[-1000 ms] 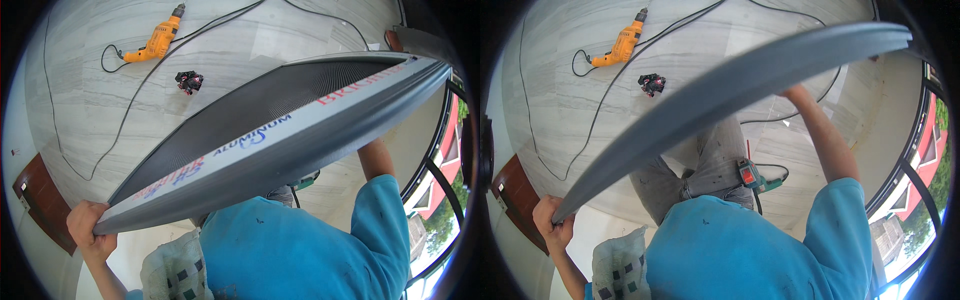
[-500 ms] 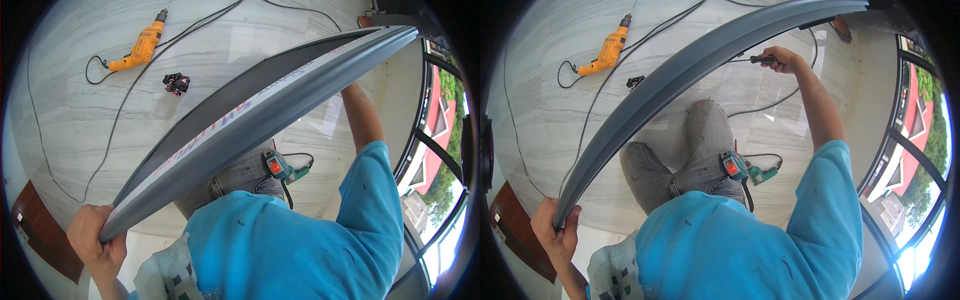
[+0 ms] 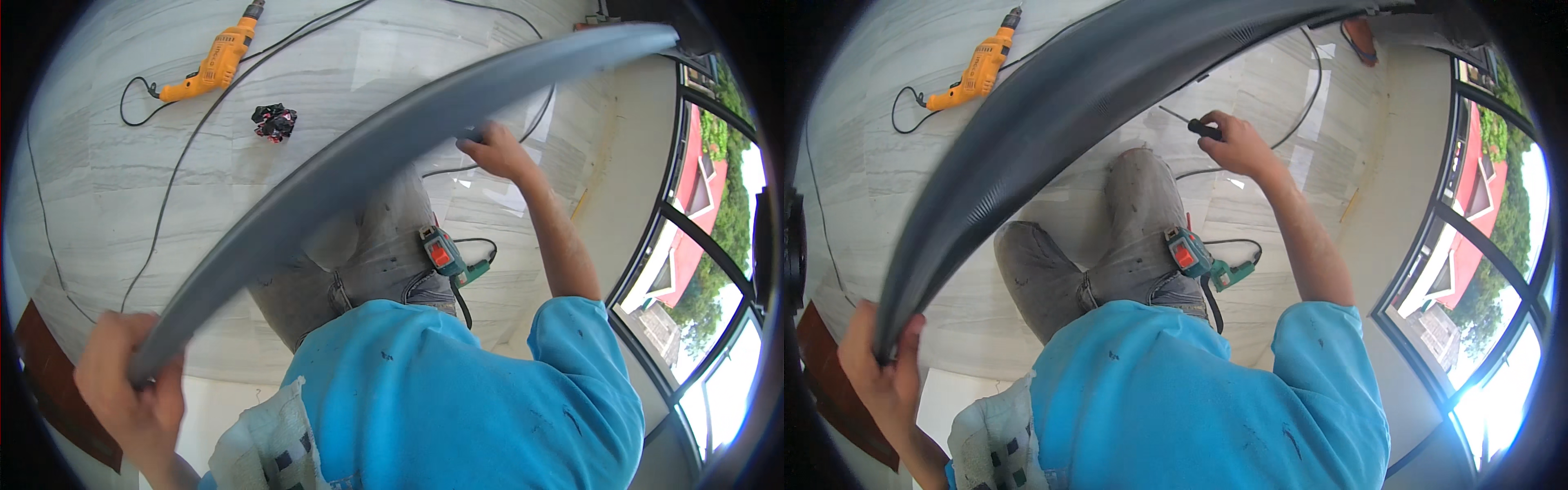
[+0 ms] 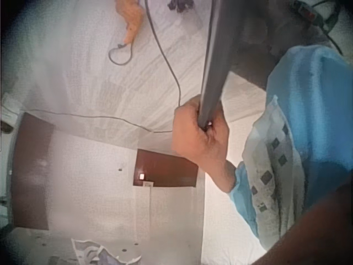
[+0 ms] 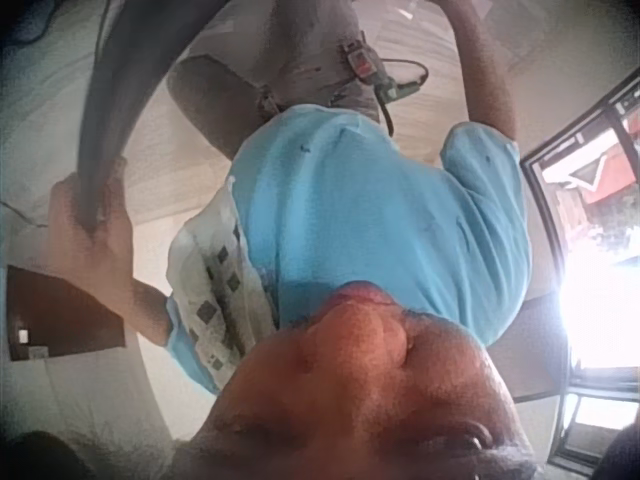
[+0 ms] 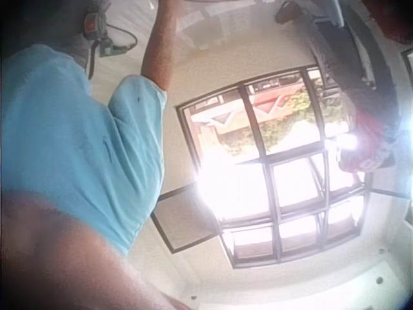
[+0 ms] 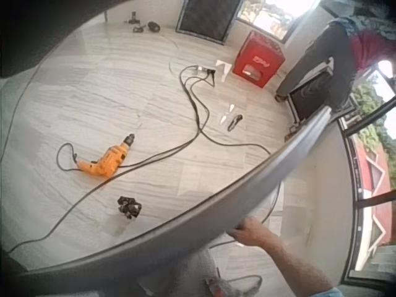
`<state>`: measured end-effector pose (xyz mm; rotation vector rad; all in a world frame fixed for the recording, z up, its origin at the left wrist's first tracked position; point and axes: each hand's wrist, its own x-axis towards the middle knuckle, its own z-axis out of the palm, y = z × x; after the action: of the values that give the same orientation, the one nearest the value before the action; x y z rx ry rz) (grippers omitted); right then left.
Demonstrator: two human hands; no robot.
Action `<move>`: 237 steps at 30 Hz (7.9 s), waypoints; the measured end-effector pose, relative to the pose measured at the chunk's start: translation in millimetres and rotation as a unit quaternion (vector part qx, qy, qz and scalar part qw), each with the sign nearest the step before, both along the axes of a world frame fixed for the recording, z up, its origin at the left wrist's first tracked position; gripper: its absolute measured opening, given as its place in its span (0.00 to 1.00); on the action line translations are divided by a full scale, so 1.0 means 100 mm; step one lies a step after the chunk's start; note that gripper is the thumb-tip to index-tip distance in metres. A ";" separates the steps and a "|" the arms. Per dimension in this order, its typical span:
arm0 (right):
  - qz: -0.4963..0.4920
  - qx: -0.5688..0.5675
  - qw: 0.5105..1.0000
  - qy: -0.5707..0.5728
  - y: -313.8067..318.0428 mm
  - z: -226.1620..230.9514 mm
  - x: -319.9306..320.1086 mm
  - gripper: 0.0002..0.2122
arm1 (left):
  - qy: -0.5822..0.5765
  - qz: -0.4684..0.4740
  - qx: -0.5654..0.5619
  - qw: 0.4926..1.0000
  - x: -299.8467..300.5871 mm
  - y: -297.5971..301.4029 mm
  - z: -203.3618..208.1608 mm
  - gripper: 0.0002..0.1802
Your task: Repairing or assembling a metal mesh screen frame using a screwdriver.
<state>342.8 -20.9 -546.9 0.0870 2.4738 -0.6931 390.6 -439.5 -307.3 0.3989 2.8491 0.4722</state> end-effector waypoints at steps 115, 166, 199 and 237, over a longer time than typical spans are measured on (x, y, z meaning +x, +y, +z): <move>-0.387 -0.648 0.627 0.192 -0.31 0.73 -0.42 0.28 | 0.283 0.341 0.502 0.742 0.08 -1.28 0.99 0.24; 0.014 -0.770 0.589 0.243 -1.22 3.56 1.56 0.18 | 0.153 0.516 0.780 0.319 0.89 -0.67 -0.25 0.28; 0.203 -0.566 0.510 0.614 -0.68 3.34 2.14 0.20 | 0.154 0.288 0.865 0.382 0.92 -0.74 -0.36 0.29; 0.007 -0.722 0.569 0.394 -1.94 4.94 1.70 0.30 | -0.065 0.399 0.839 0.365 1.74 -0.43 0.08 0.33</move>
<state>513.1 -215.0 -53.3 -1.0425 1.6010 -2.9330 564.1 -482.7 -298.9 -0.8354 0.8795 3.0583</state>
